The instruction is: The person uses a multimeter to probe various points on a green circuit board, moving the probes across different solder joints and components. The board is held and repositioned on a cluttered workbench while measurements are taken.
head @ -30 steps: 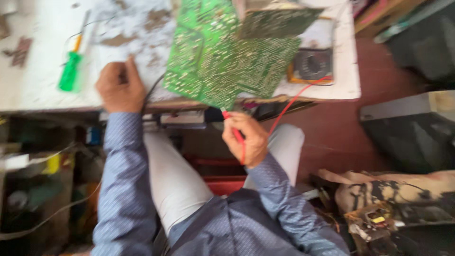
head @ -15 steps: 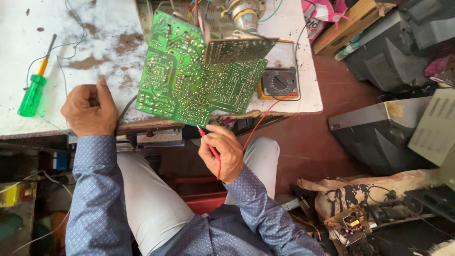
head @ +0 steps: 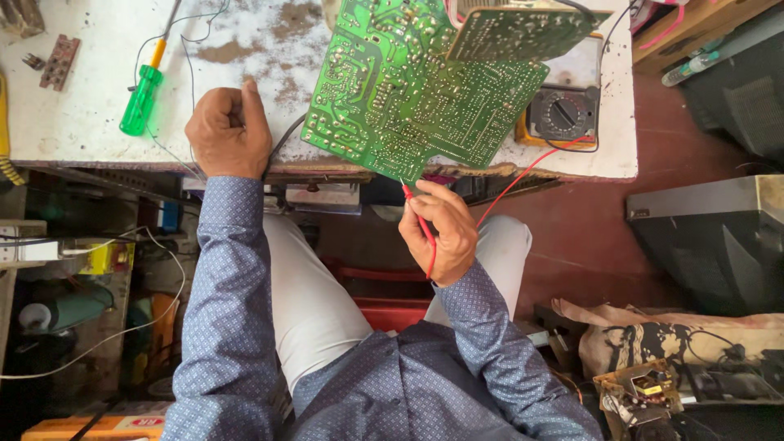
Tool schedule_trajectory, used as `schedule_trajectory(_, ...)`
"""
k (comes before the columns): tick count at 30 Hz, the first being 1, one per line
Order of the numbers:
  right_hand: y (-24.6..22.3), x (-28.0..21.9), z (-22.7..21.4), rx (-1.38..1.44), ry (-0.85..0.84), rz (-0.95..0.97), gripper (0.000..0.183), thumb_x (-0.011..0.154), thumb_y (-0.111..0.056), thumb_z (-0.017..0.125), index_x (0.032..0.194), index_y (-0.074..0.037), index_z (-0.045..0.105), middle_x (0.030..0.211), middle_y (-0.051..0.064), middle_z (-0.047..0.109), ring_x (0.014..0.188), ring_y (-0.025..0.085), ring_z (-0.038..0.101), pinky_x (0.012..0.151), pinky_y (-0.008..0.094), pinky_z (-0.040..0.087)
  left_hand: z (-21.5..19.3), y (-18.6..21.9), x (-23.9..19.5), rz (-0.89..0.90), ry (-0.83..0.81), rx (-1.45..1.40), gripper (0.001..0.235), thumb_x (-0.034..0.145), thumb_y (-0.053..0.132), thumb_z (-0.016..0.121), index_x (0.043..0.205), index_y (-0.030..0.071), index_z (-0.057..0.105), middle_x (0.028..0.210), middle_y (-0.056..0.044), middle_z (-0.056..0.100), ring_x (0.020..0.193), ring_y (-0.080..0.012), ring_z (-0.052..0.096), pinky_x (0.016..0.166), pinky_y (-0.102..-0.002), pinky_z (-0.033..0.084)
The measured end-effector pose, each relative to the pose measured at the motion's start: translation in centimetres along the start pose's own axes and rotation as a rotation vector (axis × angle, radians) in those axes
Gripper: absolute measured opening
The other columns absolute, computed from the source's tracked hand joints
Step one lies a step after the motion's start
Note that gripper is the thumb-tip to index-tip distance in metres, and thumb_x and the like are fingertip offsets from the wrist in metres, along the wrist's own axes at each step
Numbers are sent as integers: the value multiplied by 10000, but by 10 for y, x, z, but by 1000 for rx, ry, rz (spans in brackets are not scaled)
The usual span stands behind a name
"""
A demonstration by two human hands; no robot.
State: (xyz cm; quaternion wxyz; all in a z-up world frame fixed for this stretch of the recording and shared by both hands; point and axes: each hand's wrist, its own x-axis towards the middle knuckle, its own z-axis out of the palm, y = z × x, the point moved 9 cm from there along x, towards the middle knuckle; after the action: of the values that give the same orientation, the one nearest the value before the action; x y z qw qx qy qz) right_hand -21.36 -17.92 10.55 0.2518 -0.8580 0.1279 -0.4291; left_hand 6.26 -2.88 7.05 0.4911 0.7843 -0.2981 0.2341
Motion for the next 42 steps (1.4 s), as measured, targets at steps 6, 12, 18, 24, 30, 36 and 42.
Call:
schedule_trajectory(6, 1, 0, 0, 2, -9, 1, 237, 822, 63, 813, 952, -36, 642, 945, 113, 740, 1065, 324, 736, 900, 397, 600, 2, -4, -3, 4, -6, -1, 351, 1056, 90, 773, 786, 29, 557, 715, -102, 586, 613, -234, 571, 576, -368, 434)
schedule_trajectory(12, 2, 0, -1, -4, 14, 3, 222, 825, 32, 807, 958, -45, 647, 945, 109, 737, 1060, 330, 735, 911, 413, 595, 4, -10, -6, 62, -22, 59, 323, 1091, 104, 787, 835, 35, 603, 779, -125, 623, 680, -297, 614, 624, -408, 454)
schedule_trajectory(18, -2, 2, -3, -3, 22, -28, 244, 828, 38, 799, 984, -45, 630, 944, 107, 734, 1061, 333, 737, 917, 420, 594, 4, -17, -12, 34, -55, 62, 352, 1110, 97, 770, 812, 20, 600, 758, -125, 635, 681, -281, 631, 681, -398, 480)
schedule_trajectory(24, -2, 4, -3, 28, 0, -17, 254, 834, 52, 790, 1004, -43, 628, 943, 99, 735, 1064, 331, 741, 911, 417, 595, 6, -23, -13, -28, -68, 53, 368, 1113, 97, 771, 801, 4, 600, 740, -121, 638, 637, -230, 622, 636, -362, 468)
schedule_trajectory(30, -1, 4, -4, 49, -18, -16, 254, 820, 46, 794, 994, -43, 632, 952, 103, 740, 1069, 336, 733, 915, 420, 594, 6, -22, -12, -20, -60, 49, 335, 1107, 98, 761, 819, 5, 618, 754, -118, 653, 656, -224, 642, 653, -352, 491)
schedule_trajectory(36, -2, 6, -3, 8, 1, -12, 251, 815, 45, 801, 977, -43, 631, 945, 102, 739, 1058, 334, 737, 904, 406, 597, 5, -21, -12, -38, -54, 30, 339, 1105, 105, 770, 816, 5, 623, 743, -120, 652, 693, -234, 643, 647, -355, 490)
schedule_trajectory(42, -1, 3, -3, 11, 22, -18, 245, 820, 54, 795, 971, -42, 627, 939, 107, 736, 1046, 328, 744, 900, 397, 599, 5, -19, -11, -20, -53, 47, 340, 1100, 99, 768, 810, 7, 618, 744, -117, 652, 698, -239, 641, 652, -359, 487)
